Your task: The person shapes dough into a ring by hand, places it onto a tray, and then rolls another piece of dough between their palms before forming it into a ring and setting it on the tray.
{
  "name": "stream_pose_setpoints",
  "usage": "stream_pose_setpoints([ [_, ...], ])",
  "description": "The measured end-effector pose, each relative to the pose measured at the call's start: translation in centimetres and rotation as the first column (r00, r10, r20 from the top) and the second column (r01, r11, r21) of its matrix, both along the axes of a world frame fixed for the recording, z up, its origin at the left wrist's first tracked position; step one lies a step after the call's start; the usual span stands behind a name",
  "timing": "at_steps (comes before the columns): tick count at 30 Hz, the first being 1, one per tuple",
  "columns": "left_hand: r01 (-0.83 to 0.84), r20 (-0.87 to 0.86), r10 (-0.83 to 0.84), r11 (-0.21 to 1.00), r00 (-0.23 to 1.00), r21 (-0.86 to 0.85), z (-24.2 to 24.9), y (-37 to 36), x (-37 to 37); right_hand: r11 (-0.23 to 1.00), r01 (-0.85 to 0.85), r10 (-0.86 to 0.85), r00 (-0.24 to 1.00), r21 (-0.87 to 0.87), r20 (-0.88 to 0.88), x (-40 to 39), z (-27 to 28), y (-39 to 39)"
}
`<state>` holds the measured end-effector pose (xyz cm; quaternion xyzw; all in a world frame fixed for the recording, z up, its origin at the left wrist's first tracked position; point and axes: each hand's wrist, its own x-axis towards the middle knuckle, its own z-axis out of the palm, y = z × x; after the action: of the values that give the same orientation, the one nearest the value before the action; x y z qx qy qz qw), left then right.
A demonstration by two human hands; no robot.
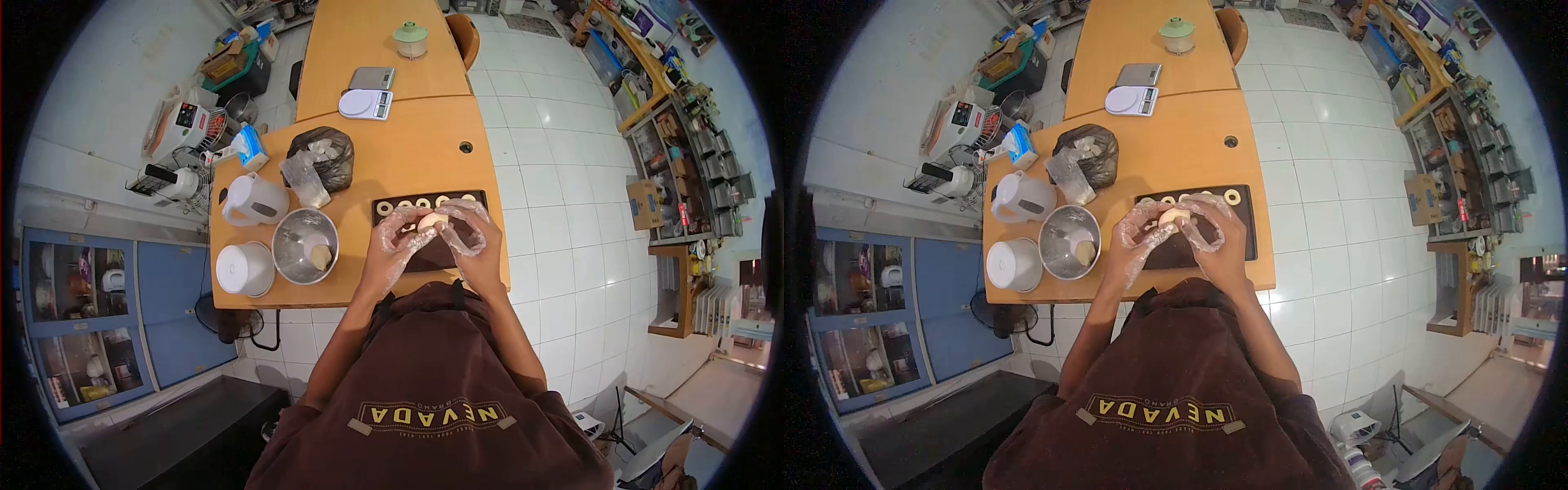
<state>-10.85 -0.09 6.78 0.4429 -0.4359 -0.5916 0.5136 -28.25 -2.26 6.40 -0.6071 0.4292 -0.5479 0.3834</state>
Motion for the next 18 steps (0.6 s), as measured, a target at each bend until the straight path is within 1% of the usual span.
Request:
stream_pose_setpoints([
  [2,0.032,0.017,-0.032,0.999,0.999,0.024,0.4,0.0,-0.1,1.0,0.02,-0.02,1.0,-0.015,-0.002,-0.1,-0.2,0.1],
  [5,0.005,0.042,-0.004,1.0,0.999,-0.03,0.0,0.2,-0.3,1.0,0.021,-0.021,1.0,-0.018,-0.023,-0.5,-0.2,0.3],
  [7,-0.035,0.202,0.063,0.989,0.977,-0.141,-0.2,0.5,-0.7,1.0,0.012,-0.012,1.0,-0.017,-0.025,-0.6,-0.2,0.4],
  [9,-0.043,0.346,0.128,0.969,0.929,-0.242,-0.2,0.6,-0.9,0.997,0.026,-0.032,0.996,-0.067,-0.088,-0.7,0.6,0.5],
  [11,-0.026,0.473,0.189,0.944,0.861,-0.328,0.0,0.6,-1.0,0.994,0.039,-0.053,0.99,-0.107,-0.127,-0.7,0.9,0.7],
  [12,-0.027,0.506,0.223,0.931,0.833,-0.365,0.4,0.6,-1.1,0.992,0.046,-0.062,0.989,-0.122,-0.135,-0.7,0.8,0.7],
  [14,-0.023,0.563,0.293,0.899,0.773,-0.437,1.2,0.7,-1.3,0.988,0.057,-0.078,0.986,-0.141,-0.147,-0.6,0.9,0.8],
  [18,-0.032,0.576,0.356,0.868,0.736,-0.495,0.9,0.8,-1.4,0.983,0.082,-0.108,0.982,-0.163,-0.156,-0.1,1.2,1.1],
])
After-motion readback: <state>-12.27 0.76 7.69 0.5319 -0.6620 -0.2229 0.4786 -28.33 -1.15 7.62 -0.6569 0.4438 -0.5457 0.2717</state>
